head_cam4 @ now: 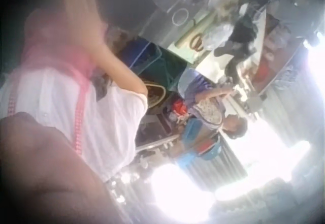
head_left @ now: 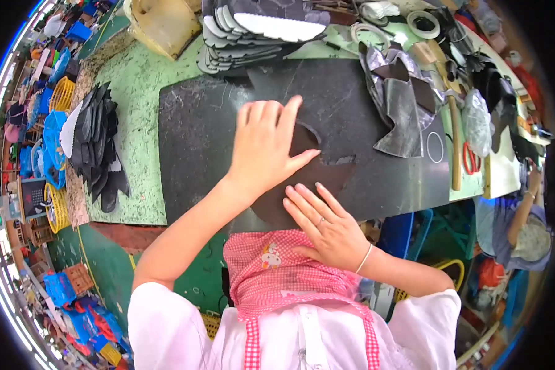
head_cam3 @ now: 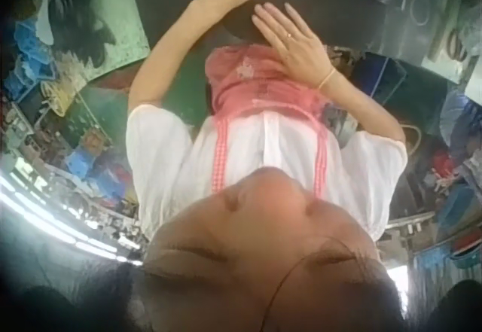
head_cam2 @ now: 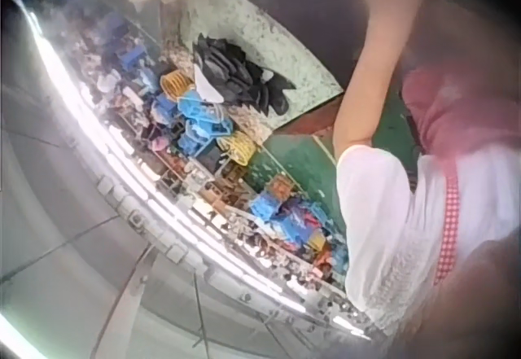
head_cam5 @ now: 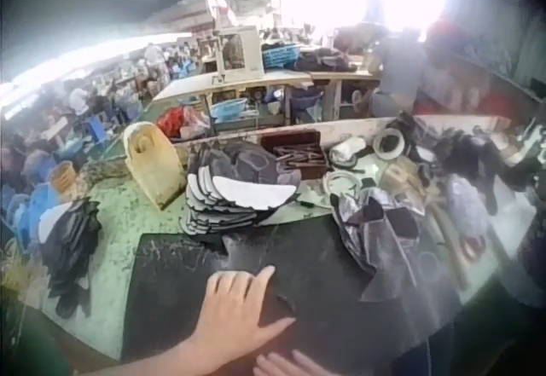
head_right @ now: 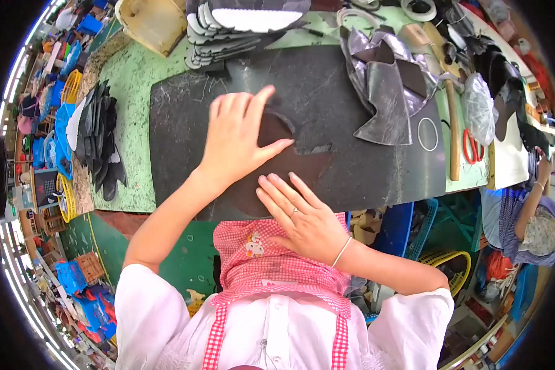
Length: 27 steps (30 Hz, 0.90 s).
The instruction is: The person peels paper and plastic backings from shoe component cutouts by hand, aligns and presses the layers together to assemble shoe parts, and stacks the assembled pieces on the workbench.
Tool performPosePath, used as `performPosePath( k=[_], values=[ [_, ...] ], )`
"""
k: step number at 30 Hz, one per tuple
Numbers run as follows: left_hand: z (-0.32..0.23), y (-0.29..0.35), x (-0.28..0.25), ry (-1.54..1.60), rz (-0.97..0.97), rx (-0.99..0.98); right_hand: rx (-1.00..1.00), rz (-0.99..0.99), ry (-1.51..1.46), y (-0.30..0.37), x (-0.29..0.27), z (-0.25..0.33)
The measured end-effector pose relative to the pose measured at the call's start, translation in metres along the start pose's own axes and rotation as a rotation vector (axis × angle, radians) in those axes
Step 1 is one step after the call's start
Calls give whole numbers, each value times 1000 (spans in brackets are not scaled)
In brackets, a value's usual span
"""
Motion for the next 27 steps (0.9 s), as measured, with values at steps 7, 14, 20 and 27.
performPosePath(
  k=[7,14,20,27],
  values=[
    [90,27,-56,494,-429,-368,146,-612,19,47,-64,-84],
    [103,-6,-82,121,-429,-74,389,-995,-40,80,-115,-189],
    [77,-113,-48,-30,-356,241,279,-1200,174,44,-195,-140],
    [9,0,-37,196,224,455,456,-904,-811,68,-160,-169]
  ],
)
Point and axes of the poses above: each hand's wrist, its own y-axis away from the middle knuckle, its own x-axis out of the palm, z = x × y, the point moved 4 cm from there along -y, towards the middle knuckle, and after that the axes turned 3 degrees about x, right-handed, at the moved point
